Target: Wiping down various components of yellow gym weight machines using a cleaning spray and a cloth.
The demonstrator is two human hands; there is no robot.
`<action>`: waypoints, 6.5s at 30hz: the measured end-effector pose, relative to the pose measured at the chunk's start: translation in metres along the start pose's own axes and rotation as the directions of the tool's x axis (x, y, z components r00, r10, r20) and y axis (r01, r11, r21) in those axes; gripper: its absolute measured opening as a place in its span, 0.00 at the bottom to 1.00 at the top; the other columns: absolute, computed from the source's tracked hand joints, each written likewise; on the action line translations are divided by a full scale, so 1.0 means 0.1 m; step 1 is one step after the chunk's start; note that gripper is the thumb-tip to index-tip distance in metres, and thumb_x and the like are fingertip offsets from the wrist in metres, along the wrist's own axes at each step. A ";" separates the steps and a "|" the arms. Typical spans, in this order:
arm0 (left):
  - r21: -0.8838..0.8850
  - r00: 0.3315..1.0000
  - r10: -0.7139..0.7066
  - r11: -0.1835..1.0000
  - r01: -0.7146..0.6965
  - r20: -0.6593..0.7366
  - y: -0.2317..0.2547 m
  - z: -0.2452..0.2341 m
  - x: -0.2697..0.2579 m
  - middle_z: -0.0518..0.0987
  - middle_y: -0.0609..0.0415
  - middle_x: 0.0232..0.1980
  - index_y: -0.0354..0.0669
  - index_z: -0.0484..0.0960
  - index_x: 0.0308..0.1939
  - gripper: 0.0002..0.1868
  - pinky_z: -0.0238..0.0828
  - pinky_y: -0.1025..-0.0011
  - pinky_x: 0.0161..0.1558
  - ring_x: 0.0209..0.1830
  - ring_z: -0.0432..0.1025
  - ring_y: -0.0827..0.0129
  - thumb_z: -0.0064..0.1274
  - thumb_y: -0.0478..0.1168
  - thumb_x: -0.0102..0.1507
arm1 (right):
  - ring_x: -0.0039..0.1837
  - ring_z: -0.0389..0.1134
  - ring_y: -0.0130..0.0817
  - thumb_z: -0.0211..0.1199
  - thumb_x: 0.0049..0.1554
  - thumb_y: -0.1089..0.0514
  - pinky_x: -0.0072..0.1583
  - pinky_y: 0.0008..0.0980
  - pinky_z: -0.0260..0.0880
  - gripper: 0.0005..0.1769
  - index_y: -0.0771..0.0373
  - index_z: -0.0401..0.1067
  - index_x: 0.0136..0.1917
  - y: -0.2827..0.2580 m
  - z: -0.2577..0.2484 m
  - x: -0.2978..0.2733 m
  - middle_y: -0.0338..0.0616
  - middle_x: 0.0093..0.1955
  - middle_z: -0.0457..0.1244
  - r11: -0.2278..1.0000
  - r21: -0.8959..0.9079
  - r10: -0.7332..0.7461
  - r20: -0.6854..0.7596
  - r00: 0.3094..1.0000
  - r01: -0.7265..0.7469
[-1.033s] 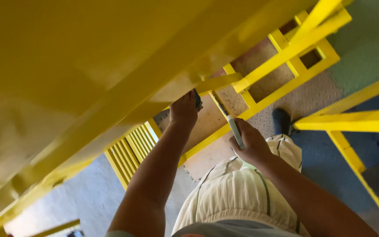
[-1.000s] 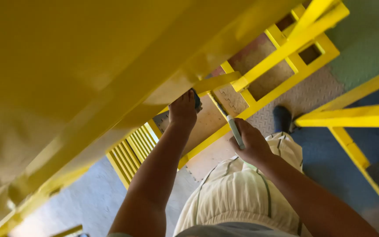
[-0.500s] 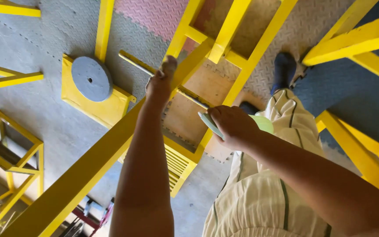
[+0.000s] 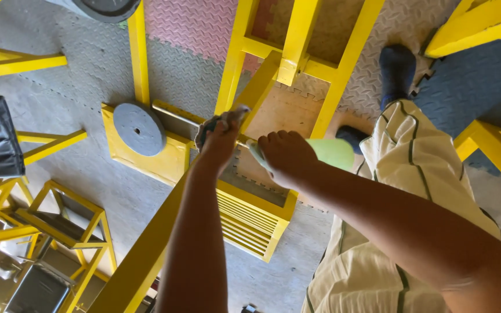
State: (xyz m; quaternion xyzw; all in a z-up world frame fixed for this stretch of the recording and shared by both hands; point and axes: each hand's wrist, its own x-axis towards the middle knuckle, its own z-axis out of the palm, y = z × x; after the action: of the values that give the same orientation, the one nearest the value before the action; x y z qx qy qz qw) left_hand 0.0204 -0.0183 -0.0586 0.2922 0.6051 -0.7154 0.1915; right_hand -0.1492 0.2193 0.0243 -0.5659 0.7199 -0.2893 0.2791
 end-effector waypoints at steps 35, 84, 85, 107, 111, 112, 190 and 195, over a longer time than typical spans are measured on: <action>-0.805 0.927 0.019 -0.490 0.335 0.374 -0.18 0.04 1.68 0.68 0.52 0.74 0.49 0.69 0.71 0.37 0.59 0.55 0.70 0.73 0.62 0.47 0.51 0.58 0.60 | 0.59 0.66 0.50 0.67 0.41 0.60 0.56 0.47 0.66 0.33 0.67 0.65 0.61 1.30 0.18 0.25 0.56 0.58 0.64 1.000 -0.004 0.008 -0.028 1.000 -0.008; -0.361 0.753 0.262 -0.753 0.551 0.604 -0.56 -0.06 1.79 0.65 0.34 0.70 0.48 0.69 0.72 0.30 0.58 0.50 0.69 0.70 0.63 0.39 0.37 0.58 0.71 | 0.54 0.67 0.52 0.70 0.45 0.57 0.54 0.50 0.64 0.26 0.64 0.66 0.55 1.44 -0.11 0.53 0.52 0.51 0.65 0.982 0.158 0.072 0.201 0.977 -0.105; -0.480 0.782 0.194 -0.694 0.536 0.593 -0.63 -0.15 1.62 0.67 0.45 0.73 0.49 0.74 0.67 0.26 0.57 0.52 0.71 0.72 0.62 0.42 0.38 0.55 0.71 | 0.55 0.67 0.51 0.70 0.45 0.58 0.55 0.49 0.65 0.26 0.64 0.65 0.56 1.37 -0.16 0.53 0.52 0.51 0.65 0.985 0.139 0.073 0.230 0.970 -0.107; -0.492 0.637 0.162 -0.505 0.709 0.753 -1.45 -0.97 0.13 0.56 0.51 0.80 0.47 0.64 0.75 0.40 0.40 0.44 0.74 0.80 0.46 0.41 0.52 0.52 0.59 | 0.56 0.67 0.50 0.71 0.52 0.57 0.57 0.45 0.66 0.28 0.66 0.65 0.62 0.57 -0.29 0.59 0.55 0.55 0.64 0.986 0.165 -0.040 0.433 0.900 -0.036; -0.475 0.612 0.129 -0.515 0.714 0.781 -0.92 -0.95 0.92 0.56 0.54 0.82 0.53 0.63 0.76 0.37 0.36 0.47 0.77 0.83 0.45 0.44 0.49 0.45 0.62 | 0.52 0.68 0.53 0.71 0.43 0.60 0.54 0.49 0.66 0.34 0.69 0.65 0.62 0.84 -0.31 0.66 0.56 0.52 0.65 0.983 0.170 0.012 0.283 0.959 -0.062; -0.496 0.632 0.146 -0.497 0.712 0.761 -0.84 -0.88 1.12 0.55 0.52 0.81 0.51 0.62 0.75 0.37 0.35 0.46 0.75 0.81 0.44 0.42 0.48 0.45 0.60 | 0.54 0.68 0.54 0.70 0.41 0.58 0.55 0.49 0.67 0.35 0.69 0.65 0.62 0.93 -0.31 0.65 0.56 0.52 0.65 0.991 0.132 -0.018 0.161 0.987 -0.004; -0.723 0.982 0.178 0.669 -0.173 -0.070 -0.21 -0.28 2.91 0.57 0.37 0.79 0.31 0.72 0.68 0.34 0.24 0.44 0.74 0.80 0.45 0.41 0.32 0.53 0.69 | 0.56 0.68 0.54 0.63 0.47 0.59 0.58 0.49 0.68 0.27 0.61 0.68 0.62 1.97 -0.33 0.27 0.52 0.54 0.67 0.787 0.542 0.471 -0.216 0.855 -0.296; -0.674 0.973 0.017 0.718 -0.172 -0.229 -1.20 0.25 3.10 0.58 0.42 0.80 0.42 0.75 0.69 0.32 0.23 0.43 0.75 0.81 0.43 0.47 0.42 0.53 0.65 | 0.55 0.67 0.57 0.63 0.48 0.59 0.56 0.50 0.68 0.28 0.67 0.66 0.62 2.03 -0.44 0.26 0.56 0.54 0.66 0.871 0.443 0.405 -0.403 0.821 -0.212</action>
State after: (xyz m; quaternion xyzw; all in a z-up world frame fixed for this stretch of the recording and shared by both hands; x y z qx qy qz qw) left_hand -0.2940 0.0057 -0.1670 0.3032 0.8282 -0.3938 0.2590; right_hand -0.3186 0.2375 -0.0964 -0.2840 0.7799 -0.5044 0.2380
